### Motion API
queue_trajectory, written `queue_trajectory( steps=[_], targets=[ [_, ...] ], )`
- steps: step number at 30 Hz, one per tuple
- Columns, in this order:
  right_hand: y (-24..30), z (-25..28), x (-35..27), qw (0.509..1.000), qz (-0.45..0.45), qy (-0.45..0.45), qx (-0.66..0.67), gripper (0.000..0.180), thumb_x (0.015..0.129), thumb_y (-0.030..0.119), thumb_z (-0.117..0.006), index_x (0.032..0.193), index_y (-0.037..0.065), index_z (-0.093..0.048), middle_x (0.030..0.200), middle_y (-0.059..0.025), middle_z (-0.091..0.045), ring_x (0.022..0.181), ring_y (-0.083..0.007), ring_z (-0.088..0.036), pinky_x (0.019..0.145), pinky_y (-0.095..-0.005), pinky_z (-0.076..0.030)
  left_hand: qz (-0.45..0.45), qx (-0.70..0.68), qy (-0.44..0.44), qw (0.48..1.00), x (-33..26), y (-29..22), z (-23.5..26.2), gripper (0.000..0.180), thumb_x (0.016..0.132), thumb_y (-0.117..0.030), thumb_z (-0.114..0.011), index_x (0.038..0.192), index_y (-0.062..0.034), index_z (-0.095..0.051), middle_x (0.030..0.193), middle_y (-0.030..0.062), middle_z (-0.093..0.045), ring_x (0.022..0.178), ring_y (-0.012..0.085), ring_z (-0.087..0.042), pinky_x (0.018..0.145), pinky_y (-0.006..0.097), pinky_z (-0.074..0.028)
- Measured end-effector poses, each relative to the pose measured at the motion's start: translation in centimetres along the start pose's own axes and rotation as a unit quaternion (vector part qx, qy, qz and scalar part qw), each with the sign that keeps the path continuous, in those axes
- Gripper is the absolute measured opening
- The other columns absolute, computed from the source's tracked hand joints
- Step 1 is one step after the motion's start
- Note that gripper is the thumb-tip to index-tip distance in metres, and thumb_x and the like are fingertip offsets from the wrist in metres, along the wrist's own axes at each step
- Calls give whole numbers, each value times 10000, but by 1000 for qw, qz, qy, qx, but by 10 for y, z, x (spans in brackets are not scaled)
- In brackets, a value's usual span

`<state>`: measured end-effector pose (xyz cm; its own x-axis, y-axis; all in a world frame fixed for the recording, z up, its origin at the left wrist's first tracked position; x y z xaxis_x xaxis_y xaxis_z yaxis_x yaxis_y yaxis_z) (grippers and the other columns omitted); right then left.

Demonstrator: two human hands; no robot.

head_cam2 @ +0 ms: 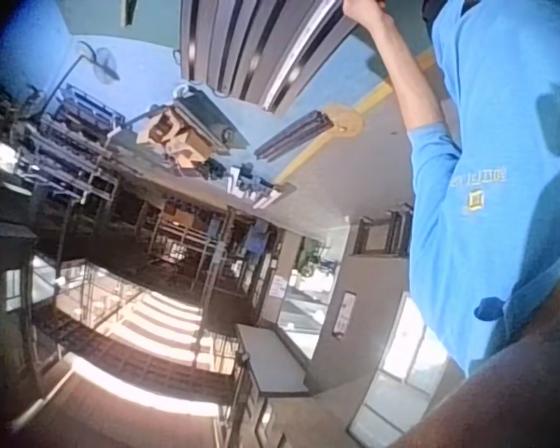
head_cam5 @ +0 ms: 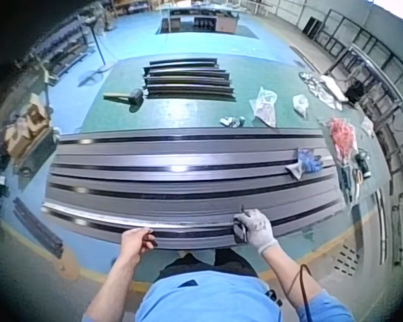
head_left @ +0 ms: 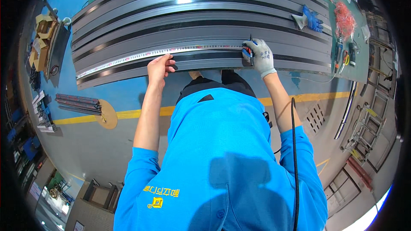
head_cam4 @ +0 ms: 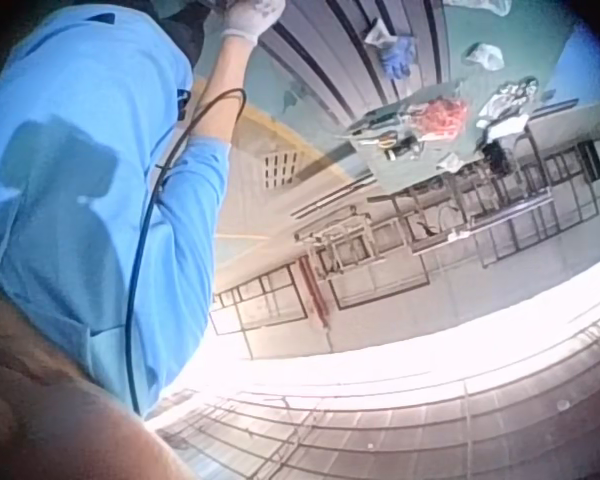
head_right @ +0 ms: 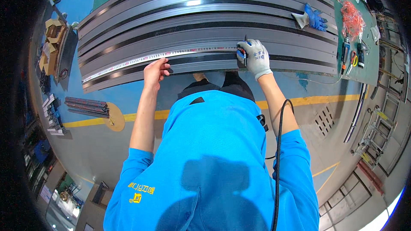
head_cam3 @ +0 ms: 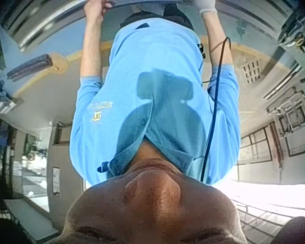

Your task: Measuring and marking long metal extrusions using a tape measure and a pencil in a fabrication shop.

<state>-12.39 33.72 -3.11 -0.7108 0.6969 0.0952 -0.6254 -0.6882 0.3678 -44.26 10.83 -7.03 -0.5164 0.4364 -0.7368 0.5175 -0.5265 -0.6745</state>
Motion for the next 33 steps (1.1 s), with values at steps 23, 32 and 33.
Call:
queue_trajectory(
  steps=[23,32,33],
  targets=[
    [38,20,-3,838,-135,114,516,243,907,205,-728,1056,26,-796,973,-84,-777,835,-183,-669,842,-296,-547,-270,-207,10,940,-60,-67,-52,409,1126,-403,-544,1095,-34,-718,1120,98,-746,960,135,-699,760,258,-514],
    [130,27,-26,756,-198,48,622,279,1000,183,-708,1225,18,-726,1079,-67,-762,913,-168,-691,865,-280,-574,-232,-97,200,947,-83,-59,-133,447,1136,-393,-525,967,-17,-698,1072,122,-761,1017,195,-696,985,333,-510],
    [131,35,-23,655,-290,45,696,282,993,170,-718,1230,18,-718,1086,-67,-759,915,-172,-693,861,-284,-576,-201,-86,192,957,-82,-46,-132,446,1137,-389,-524,962,-16,-693,1061,133,-762,1023,199,-696,987,334,-511]
  ],
)
Point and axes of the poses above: each hand's wrist, its own x-axis towards the middle knuckle, its own z-axis out of the back of the hand, y = z × x, the point moved 6 cm from there along x, towards the middle knuckle
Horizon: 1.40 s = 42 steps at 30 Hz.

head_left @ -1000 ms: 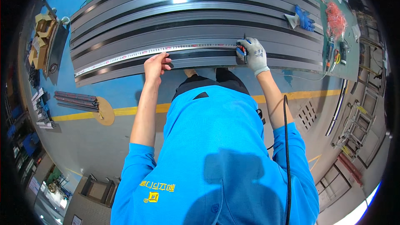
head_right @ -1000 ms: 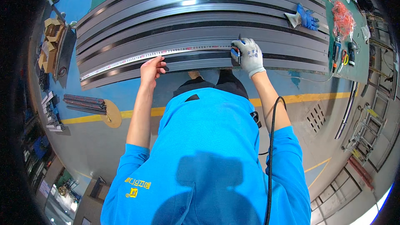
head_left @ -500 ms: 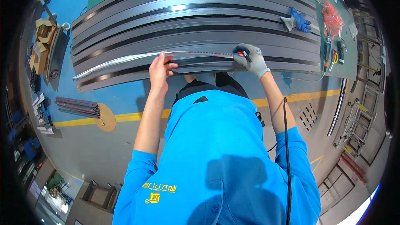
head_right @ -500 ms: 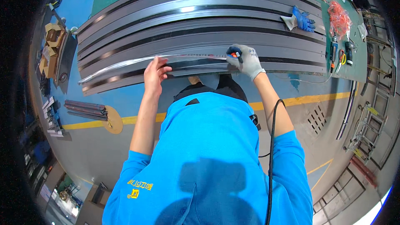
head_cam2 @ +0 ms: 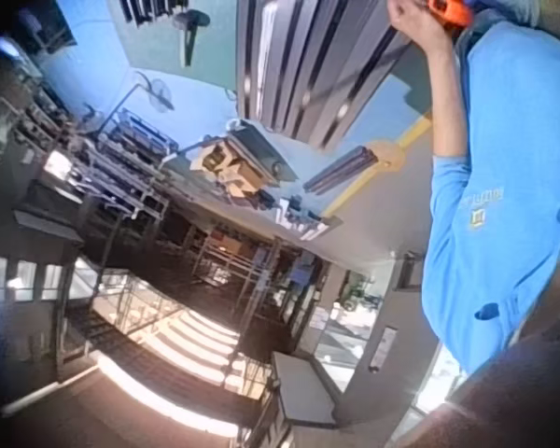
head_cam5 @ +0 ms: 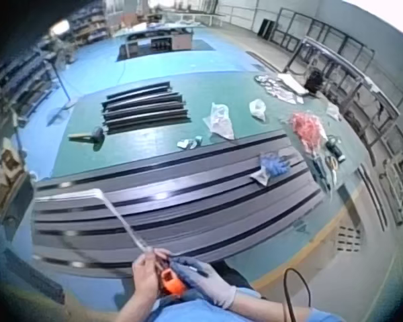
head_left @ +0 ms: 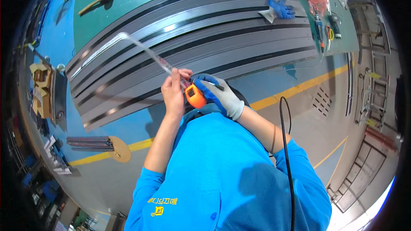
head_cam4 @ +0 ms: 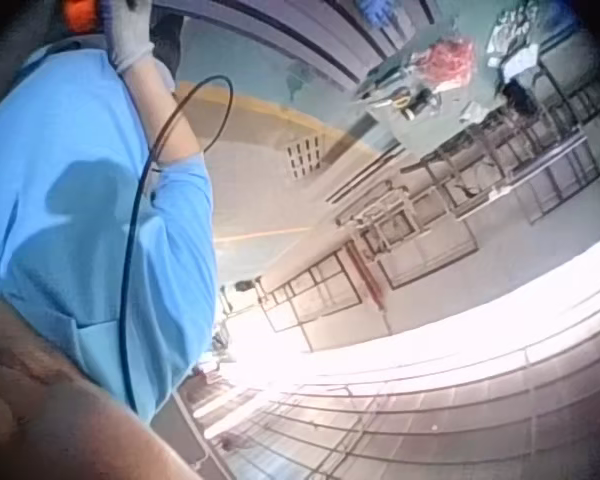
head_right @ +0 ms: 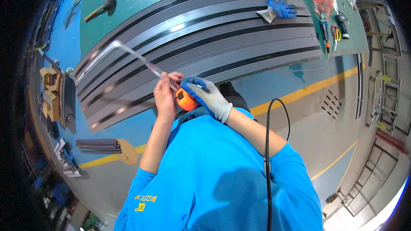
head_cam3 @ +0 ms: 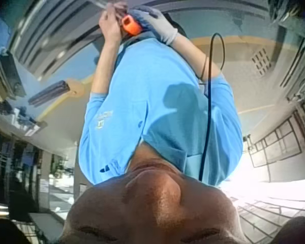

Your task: Measuring and marking long metal extrusions using a tape measure and a pencil in a fabrication shop.

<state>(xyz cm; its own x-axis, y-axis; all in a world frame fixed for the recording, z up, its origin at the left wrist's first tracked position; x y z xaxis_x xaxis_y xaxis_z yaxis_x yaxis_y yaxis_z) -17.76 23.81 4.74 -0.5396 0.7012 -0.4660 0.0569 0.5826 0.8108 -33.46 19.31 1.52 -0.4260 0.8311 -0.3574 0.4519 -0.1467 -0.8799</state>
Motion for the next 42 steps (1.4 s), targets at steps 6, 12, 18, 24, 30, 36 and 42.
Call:
queue_trajectory(
  steps=[6,12,18,24,30,36,42],
  targets=[
    [61,22,15,889,260,-124,-356,553,861,328,-869,1282,23,-681,1130,-119,-751,970,-240,-730,924,-358,-575,79,-104,58,990,-19,20,-4,405,1150,-350,-493,932,-32,-616,902,127,-687,835,218,-670,816,341,-546],
    [62,12,75,960,132,-158,-189,514,878,480,-769,1148,43,-744,990,-133,-762,898,-296,-711,872,-392,-560,211,133,77,965,-34,12,-32,388,1111,-318,-564,914,-2,-670,711,59,-614,612,150,-557,590,281,-456],
    [87,180,84,865,291,-396,105,165,961,81,-771,1112,16,-757,893,-65,-762,701,-150,-692,660,-239,-588,136,462,177,858,-28,-19,10,400,1037,-308,-654,802,3,-742,615,-4,-570,572,107,-494,568,265,-413],
    [79,296,27,809,144,-568,-34,313,955,330,-757,914,22,-797,798,-63,-763,686,-156,-685,640,-280,-540,174,496,240,816,-33,-33,26,332,1019,-289,-670,862,-11,-761,638,4,-572,592,113,-501,579,273,-426],
    [55,367,6,737,8,-672,-75,525,892,580,-695,889,66,-807,808,-102,-772,750,-335,-706,776,-418,-565,151,464,306,817,-1,-16,-12,295,1018,-240,-648,889,-3,-767,657,12,-609,588,117,-520,578,267,-437],
    [62,413,5,719,-2,-692,-61,471,887,549,-691,917,94,-809,876,-112,-789,818,-348,-724,801,-426,-572,147,510,296,794,33,-14,-74,275,1018,-212,-637,880,-7,-759,661,19,-614,588,117,-523,570,248,-421],
    [71,434,5,666,-46,-728,-156,435,880,521,-672,942,111,-803,928,-108,-797,870,-345,-738,800,-437,-572,162,515,302,786,53,-11,-114,280,1024,-189,-611,888,6,-759,662,32,-629,584,121,-530,575,256,-446]
  ],
)
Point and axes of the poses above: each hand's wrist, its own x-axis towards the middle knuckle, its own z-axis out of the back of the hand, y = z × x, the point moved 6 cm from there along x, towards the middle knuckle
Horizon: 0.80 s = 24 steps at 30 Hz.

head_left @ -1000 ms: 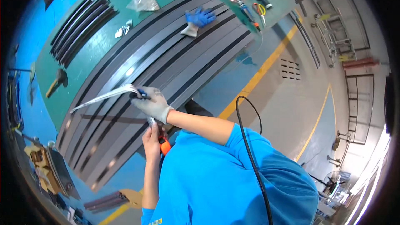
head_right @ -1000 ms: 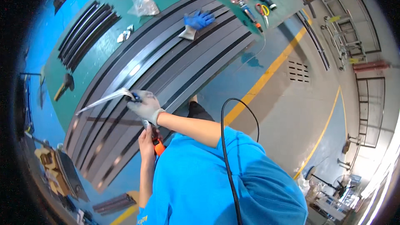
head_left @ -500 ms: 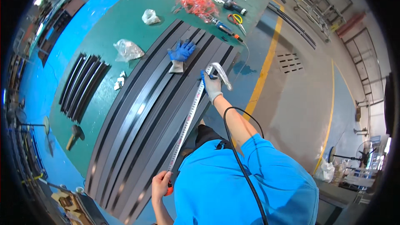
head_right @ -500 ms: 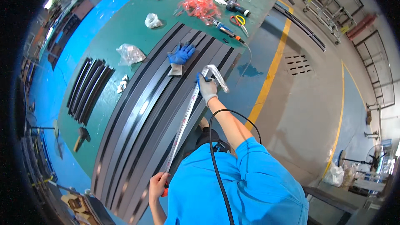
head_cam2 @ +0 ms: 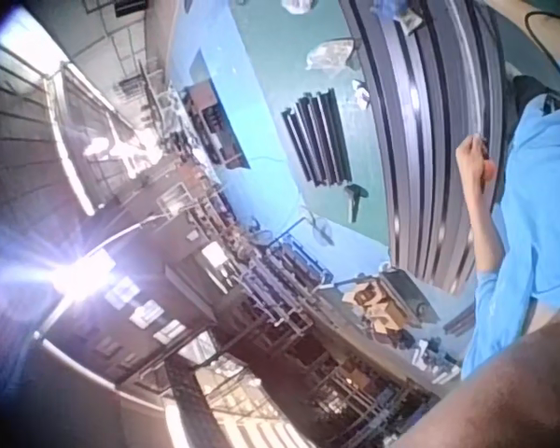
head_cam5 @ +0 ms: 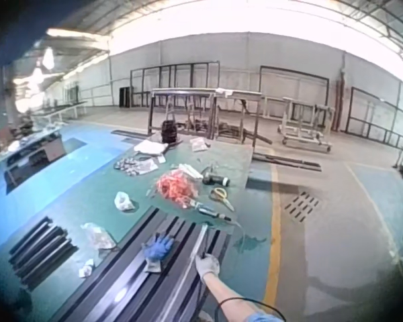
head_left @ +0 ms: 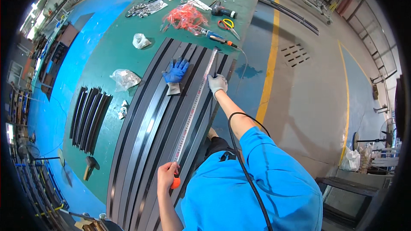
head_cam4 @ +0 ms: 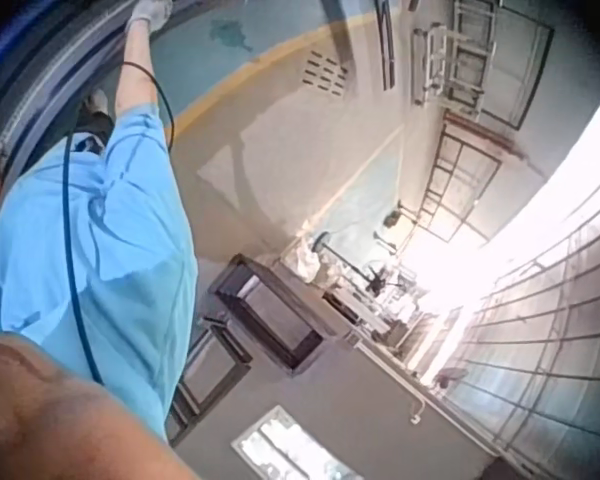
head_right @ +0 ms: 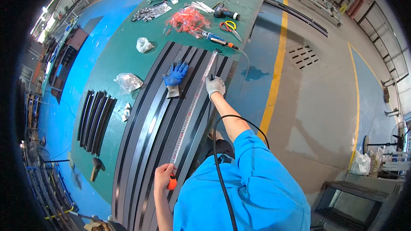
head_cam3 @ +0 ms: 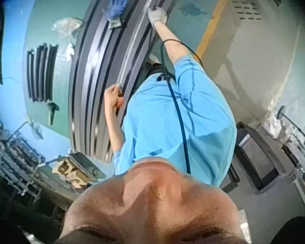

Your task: Measuring and marking long metal extrusions using a tape measure and a pencil in a fabrication shop.

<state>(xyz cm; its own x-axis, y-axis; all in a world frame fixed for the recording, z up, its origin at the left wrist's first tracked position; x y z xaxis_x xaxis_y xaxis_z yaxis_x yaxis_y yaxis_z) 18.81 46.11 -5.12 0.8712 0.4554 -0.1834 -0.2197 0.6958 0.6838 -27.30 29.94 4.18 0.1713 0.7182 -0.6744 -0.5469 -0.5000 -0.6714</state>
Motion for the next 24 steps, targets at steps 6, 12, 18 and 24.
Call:
queue_trajectory(
  steps=[6,12,18,24],
  targets=[
    [5,7,-3,998,36,9,-43,409,856,496,-669,948,119,-798,929,-96,-797,871,-346,-735,786,-434,-568,40,-28,27,998,8,-4,-1,288,1026,-200,-616,871,3,-751,654,30,-621,589,118,-534,577,251,-449],
    [1,8,-8,997,68,17,-42,388,833,479,-675,954,132,-799,941,-91,-795,885,-344,-731,786,-427,-567,76,-32,43,996,15,15,6,294,1025,-213,-629,857,-2,-746,656,28,-619,593,116,-533,576,250,-448],
    [0,25,-21,994,73,-20,-81,455,922,518,-641,958,84,-774,909,-156,-778,868,-378,-732,787,-460,-581,19,15,44,999,48,68,13,397,1004,-375,-696,834,-23,-767,687,37,-664,614,125,-548,596,295,-471],
    [14,39,-61,955,111,150,230,363,1015,424,-659,983,80,-769,683,-49,-722,563,-129,-639,527,-247,-494,121,82,-36,989,-3,159,65,565,953,-606,-709,874,-57,-811,708,16,-677,605,158,-558,599,325,-474]
  ],
)
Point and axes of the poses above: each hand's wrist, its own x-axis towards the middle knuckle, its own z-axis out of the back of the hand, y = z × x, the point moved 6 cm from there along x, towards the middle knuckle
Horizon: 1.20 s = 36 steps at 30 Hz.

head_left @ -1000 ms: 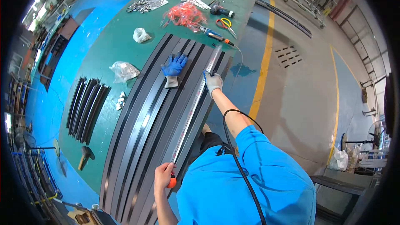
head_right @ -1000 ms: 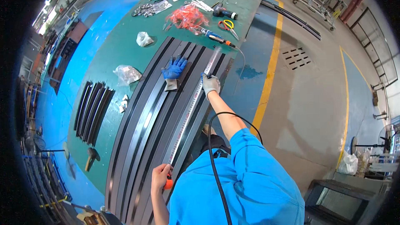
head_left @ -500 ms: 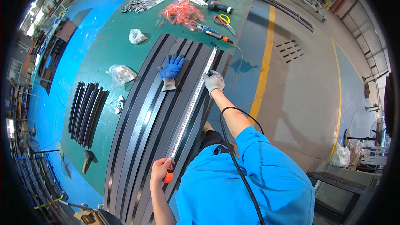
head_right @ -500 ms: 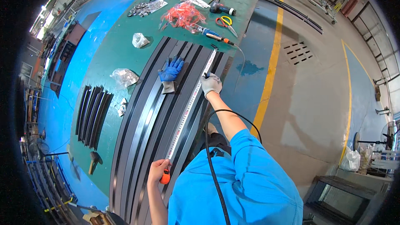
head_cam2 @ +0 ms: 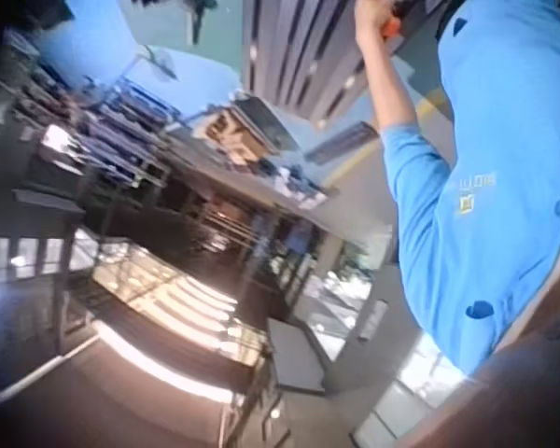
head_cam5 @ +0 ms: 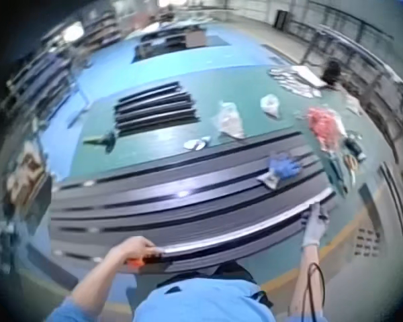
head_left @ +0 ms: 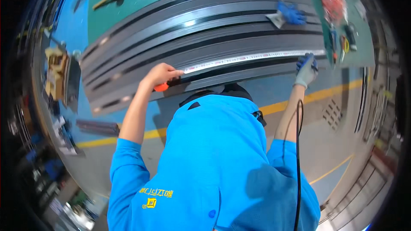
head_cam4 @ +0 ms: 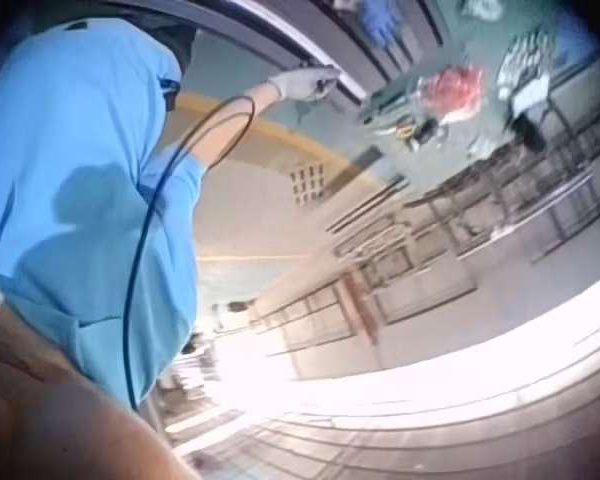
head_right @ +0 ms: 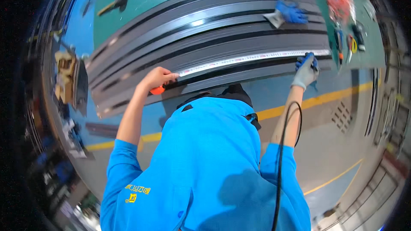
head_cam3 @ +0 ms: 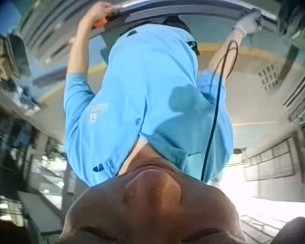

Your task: Measuring and marking long metal extrusions using a tape measure and a pencil in a fabrication shop.

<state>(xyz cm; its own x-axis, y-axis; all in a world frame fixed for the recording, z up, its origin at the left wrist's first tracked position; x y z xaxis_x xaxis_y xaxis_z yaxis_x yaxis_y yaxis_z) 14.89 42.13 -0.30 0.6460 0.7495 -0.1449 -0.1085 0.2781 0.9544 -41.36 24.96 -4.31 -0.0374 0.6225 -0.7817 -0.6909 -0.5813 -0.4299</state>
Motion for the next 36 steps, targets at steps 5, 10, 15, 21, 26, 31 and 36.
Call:
queue_trajectory(
  steps=[5,10,15,21,26,31,36],
  targets=[
    [4,-91,-111,975,62,211,3,236,1063,278,-625,1136,103,-765,735,-9,-721,593,-91,-631,552,-197,-478,86,45,-61,993,-39,67,16,575,932,-626,-716,808,-72,-807,676,35,-674,606,215,-592,637,349,-503],
    [-6,-178,-257,835,-72,545,20,243,1041,223,-670,1176,35,-747,949,-78,-774,721,-119,-688,694,-247,-578,86,115,-84,986,-41,71,21,594,913,-624,-727,727,-62,-779,658,58,-675,626,264,-618,671,383,-521],
    [-29,-227,-315,782,-70,619,-31,193,999,149,-678,1082,-11,-750,937,-82,-768,795,-146,-699,787,-262,-582,88,142,-85,982,-35,69,24,610,900,-616,-736,666,-53,-751,652,67,-681,650,288,-638,695,403,-531],
    [-34,-231,-323,781,7,596,-188,193,981,149,-654,1017,-13,-753,912,-82,-761,793,-153,-704,834,-266,-577,88,111,-66,988,-34,77,19,621,905,-612,-736,654,-44,-748,648,71,-675,650,287,-632,697,398,-531],
    [-46,-231,-317,799,-58,562,-207,205,972,159,-637,1001,-5,-757,908,-81,-763,805,-157,-714,853,-268,-576,74,111,-64,989,-32,80,17,629,911,-617,-729,653,-43,-748,642,70,-670,623,276,-611,682,391,-525],
    [-49,-235,-309,798,-69,563,-206,212,968,169,-634,1018,6,-762,916,-83,-769,828,-167,-725,856,-276,-582,63,114,-56,990,-32,79,19,627,928,-615,-708,667,-47,-757,626,58,-662,573,243,-575,641,372,-510],
    [-44,-236,-308,802,-81,557,-200,221,966,185,-644,1036,14,-766,929,-85,-777,841,-177,-733,868,-276,-584,64,113,-39,991,-34,81,19,630,927,-621,-709,666,-49,-757,623,55,-659,576,238,-573,641,368,-507]
  ],
)
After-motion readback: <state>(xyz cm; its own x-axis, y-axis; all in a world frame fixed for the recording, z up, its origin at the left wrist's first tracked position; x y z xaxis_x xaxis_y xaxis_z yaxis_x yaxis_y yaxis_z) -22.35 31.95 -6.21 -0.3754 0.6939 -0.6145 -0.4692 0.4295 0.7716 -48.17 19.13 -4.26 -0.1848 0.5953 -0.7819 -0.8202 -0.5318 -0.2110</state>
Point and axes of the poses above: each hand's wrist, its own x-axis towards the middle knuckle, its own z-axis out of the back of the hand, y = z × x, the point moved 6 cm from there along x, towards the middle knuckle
